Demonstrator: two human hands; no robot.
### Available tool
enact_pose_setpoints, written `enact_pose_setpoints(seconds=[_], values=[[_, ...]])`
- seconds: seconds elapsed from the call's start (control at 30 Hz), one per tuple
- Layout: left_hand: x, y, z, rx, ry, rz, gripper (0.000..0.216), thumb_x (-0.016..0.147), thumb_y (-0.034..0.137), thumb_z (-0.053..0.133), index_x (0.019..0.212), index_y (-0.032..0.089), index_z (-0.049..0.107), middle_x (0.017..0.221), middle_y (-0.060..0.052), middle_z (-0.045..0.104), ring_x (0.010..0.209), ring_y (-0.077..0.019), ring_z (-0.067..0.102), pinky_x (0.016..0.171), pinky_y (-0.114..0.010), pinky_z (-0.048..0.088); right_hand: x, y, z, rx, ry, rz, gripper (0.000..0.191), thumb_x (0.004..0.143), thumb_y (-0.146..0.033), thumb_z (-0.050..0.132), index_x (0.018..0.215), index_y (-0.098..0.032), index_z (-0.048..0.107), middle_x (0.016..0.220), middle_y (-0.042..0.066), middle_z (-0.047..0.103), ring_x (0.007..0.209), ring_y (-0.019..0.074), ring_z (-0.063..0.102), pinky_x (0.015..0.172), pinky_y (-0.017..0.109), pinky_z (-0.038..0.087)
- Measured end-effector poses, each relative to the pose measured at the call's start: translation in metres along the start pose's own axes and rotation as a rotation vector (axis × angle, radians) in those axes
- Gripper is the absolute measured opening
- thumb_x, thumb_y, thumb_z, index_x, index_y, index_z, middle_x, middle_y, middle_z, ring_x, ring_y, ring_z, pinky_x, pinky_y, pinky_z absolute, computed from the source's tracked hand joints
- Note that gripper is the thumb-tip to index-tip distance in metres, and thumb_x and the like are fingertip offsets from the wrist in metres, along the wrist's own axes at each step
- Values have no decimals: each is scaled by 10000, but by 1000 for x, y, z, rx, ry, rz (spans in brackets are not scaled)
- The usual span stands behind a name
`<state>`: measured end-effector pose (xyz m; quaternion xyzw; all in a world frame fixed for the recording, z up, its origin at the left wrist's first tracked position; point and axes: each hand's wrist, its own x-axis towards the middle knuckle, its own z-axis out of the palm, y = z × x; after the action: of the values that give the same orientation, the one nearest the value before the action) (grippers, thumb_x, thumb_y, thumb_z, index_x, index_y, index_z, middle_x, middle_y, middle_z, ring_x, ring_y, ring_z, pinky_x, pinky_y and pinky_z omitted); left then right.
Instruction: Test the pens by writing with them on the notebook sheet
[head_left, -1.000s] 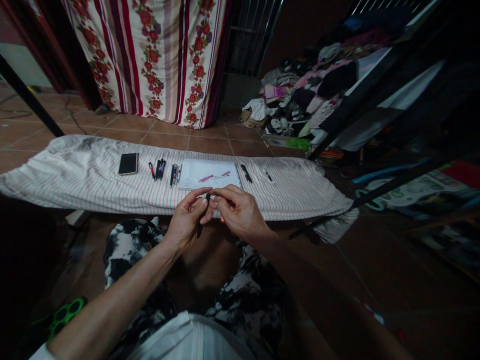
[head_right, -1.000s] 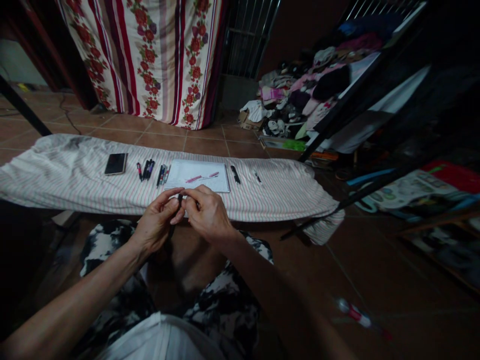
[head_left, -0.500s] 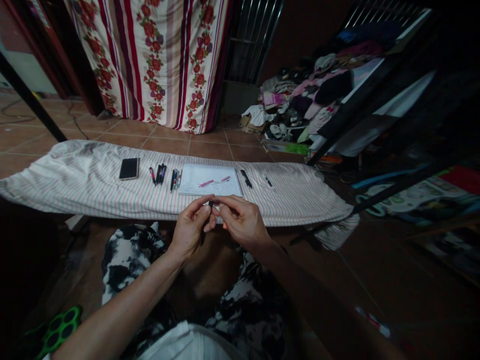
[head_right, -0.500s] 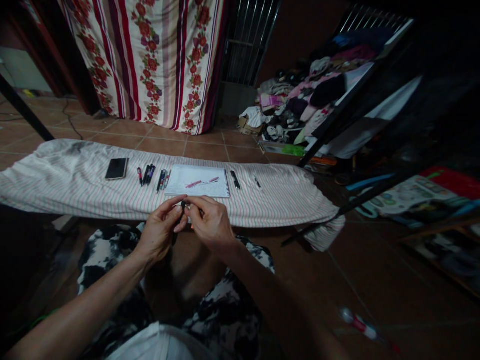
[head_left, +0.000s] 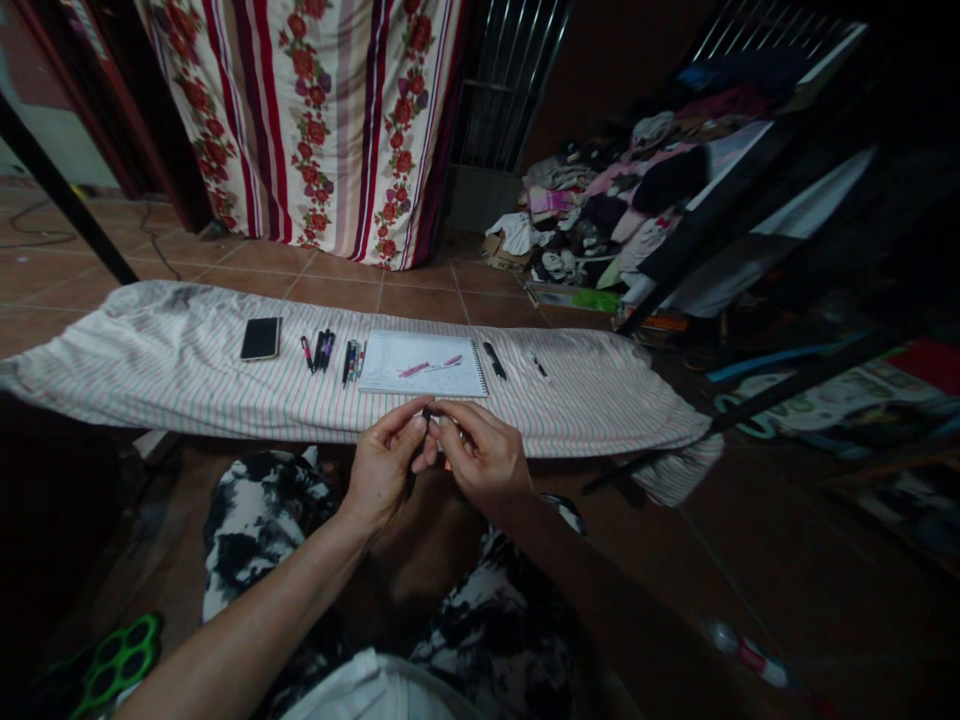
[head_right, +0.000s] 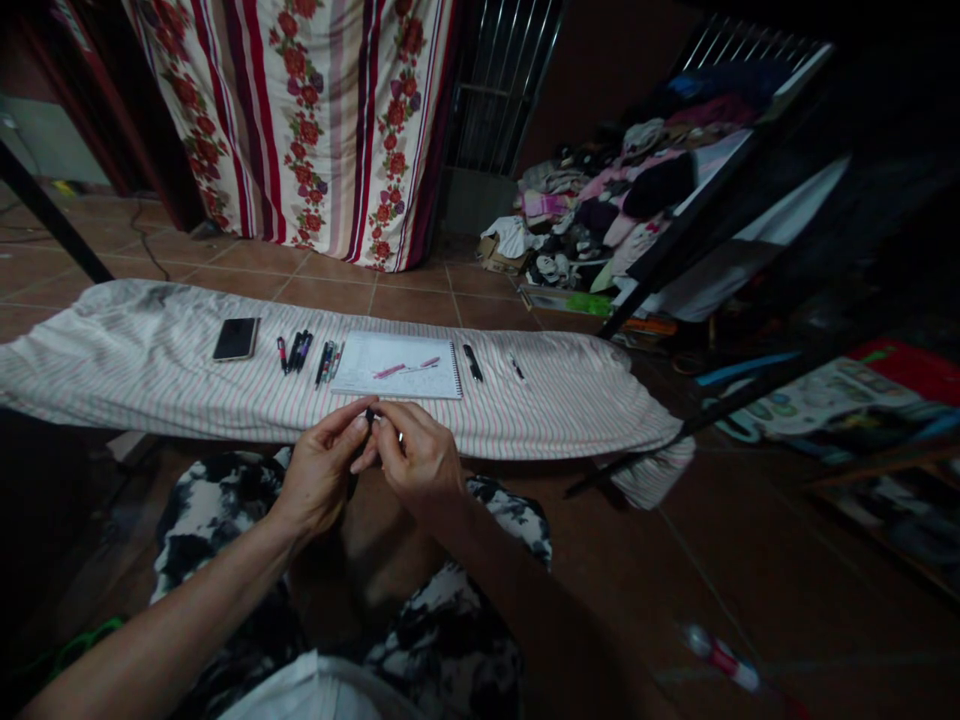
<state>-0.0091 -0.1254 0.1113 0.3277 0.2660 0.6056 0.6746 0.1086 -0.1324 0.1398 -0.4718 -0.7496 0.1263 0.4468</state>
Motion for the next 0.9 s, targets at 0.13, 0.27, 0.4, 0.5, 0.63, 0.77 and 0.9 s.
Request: enact_pose_setpoints(seconds=[0.13, 0.27, 0.4, 0.5, 0.63, 0.77, 0.9], values=[[-2, -1, -1, 11, -8, 5, 313, 713, 246, 683, 1011, 155, 650, 663, 1, 607, 474, -40, 440, 475, -197, 324, -4, 0, 2, -1, 32, -26, 256, 844, -177, 428, 1006, -220, 622, 941, 72, 672, 851, 178, 631, 713, 292, 502], [-3, -1, -3, 24, -25, 8, 289, 740, 253, 658, 1013, 162, 635, 688, -6, 616, 487, -42, 442, 478, -194, 321, -5, -1, 0, 22, 27, 25, 197, 848, -216, 442, 963, -225, 602, 906, 62, 669, 786, 162, 630, 673, 270, 493], [-3, 2, -3, 47, -15, 21, 257, 762, 254, 634, 1000, 168, 592, 692, -5, 606, 483, -40, 433, 461, -177, 301, -9, 3, 4, 241, 89, 314, 152, 848, -283, 452, 966, -214, 518, 797, 32, 650, 564, 107, 580, 518, 220, 453], [-1, 1, -2, 46, -4, 26, 248, 777, 257, 615, 1001, 167, 559, 691, 4, 587, 475, -35, 426, 459, -170, 302, -18, 12, 13, 422, 90, 492, 182, 843, -355, 449, 947, -208, 470, 639, -29, 579, 416, 67, 457, 413, 190, 366], [1, -1, -4, 40, -17, 47, 240, 787, 279, 602, 993, 170, 543, 685, 14, 569, 457, -26, 410, 467, -168, 312, -31, 20, 24, 560, -77, 641, 272, 793, -452, 490, 734, -186, 490, 494, -71, 429, 373, 49, 367, 375, 180, 287], [2, -1, -5, 11, -13, 30, 240, 781, 272, 608, 986, 171, 530, 693, 21, 561, 447, -19, 402, 462, -157, 318, -36, 15, 25, 567, -271, 670, 239, 743, -406, 560, 736, -169, 582, 492, -66, 418, 410, 50, 375, 402, 183, 286], [3, 0, -4, -29, 32, 22, 275, 760, 280, 628, 982, 194, 491, 691, 32, 563, 475, -39, 459, 483, -160, 377, -36, 11, 25, 526, -330, 641, 221, 685, -368, 621, 765, -162, 610, 475, -75, 414, 403, 51, 363, 400, 189, 270]])
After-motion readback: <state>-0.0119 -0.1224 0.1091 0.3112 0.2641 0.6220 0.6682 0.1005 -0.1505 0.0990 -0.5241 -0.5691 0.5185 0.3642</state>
